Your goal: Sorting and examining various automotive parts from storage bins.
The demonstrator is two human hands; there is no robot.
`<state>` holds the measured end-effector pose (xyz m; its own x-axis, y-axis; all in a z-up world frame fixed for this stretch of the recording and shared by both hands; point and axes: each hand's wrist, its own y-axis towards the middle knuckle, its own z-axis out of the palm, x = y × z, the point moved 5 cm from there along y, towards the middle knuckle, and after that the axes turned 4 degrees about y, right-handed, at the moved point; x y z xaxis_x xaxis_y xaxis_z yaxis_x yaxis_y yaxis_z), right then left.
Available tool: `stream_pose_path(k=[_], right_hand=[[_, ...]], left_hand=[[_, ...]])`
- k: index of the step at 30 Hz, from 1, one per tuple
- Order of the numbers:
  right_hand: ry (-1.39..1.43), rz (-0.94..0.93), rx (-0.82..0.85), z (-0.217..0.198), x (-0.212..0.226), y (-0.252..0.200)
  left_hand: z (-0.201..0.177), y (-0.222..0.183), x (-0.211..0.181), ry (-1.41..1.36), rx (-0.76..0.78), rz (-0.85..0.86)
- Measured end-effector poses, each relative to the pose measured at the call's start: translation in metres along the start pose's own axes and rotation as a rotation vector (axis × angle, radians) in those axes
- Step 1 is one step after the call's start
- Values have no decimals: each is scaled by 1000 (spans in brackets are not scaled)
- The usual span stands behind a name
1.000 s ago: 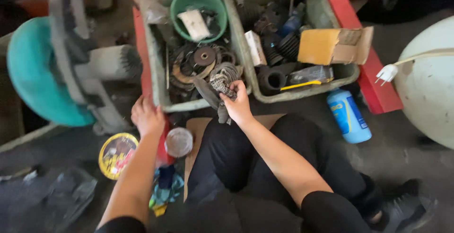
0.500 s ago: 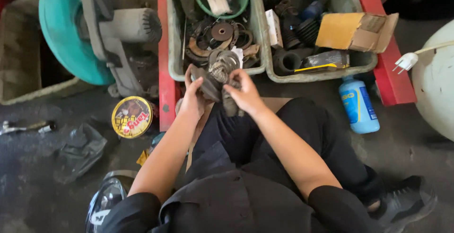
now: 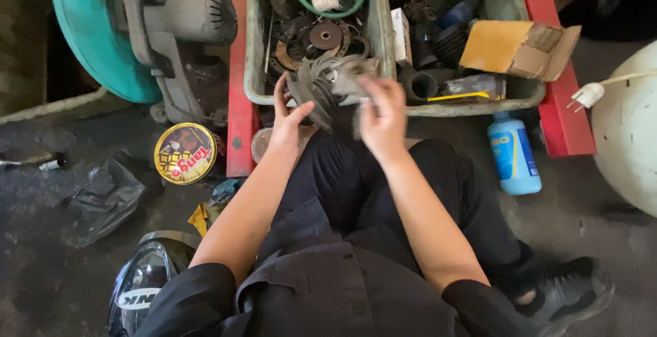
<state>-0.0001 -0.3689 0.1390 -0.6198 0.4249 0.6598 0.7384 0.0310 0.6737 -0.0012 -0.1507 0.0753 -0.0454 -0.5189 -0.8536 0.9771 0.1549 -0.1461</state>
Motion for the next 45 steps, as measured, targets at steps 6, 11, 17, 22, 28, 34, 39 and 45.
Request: stream_pose_path(k=[6,11,17,22,28,34,39,45], right_hand=[[-167,-16,302,29,35,-2],[-231,-61,353,26,13,-16],[-154,-9,232,12,-14,-12],[65,335,172,7,-50,-15],[368,378,-112,21,-150,-42],[1388,996,-232,32,-231,-80],[1535,1003,-130,21,-185,-55],[1432,710,58,9,-148,-46]], left_hand=[[7,0,5,42,22,20],[12,-6,-15,-179,-70,-113],[-6,9,-13,-232,-126,-140],[4,-2,-25,-216,-87,-167],[22,-17,-47,55,182,103],[48,-28,-95,733,540,680],[78,-45,-118,1019,752,485],[60,-31,-104,979,629,681]])
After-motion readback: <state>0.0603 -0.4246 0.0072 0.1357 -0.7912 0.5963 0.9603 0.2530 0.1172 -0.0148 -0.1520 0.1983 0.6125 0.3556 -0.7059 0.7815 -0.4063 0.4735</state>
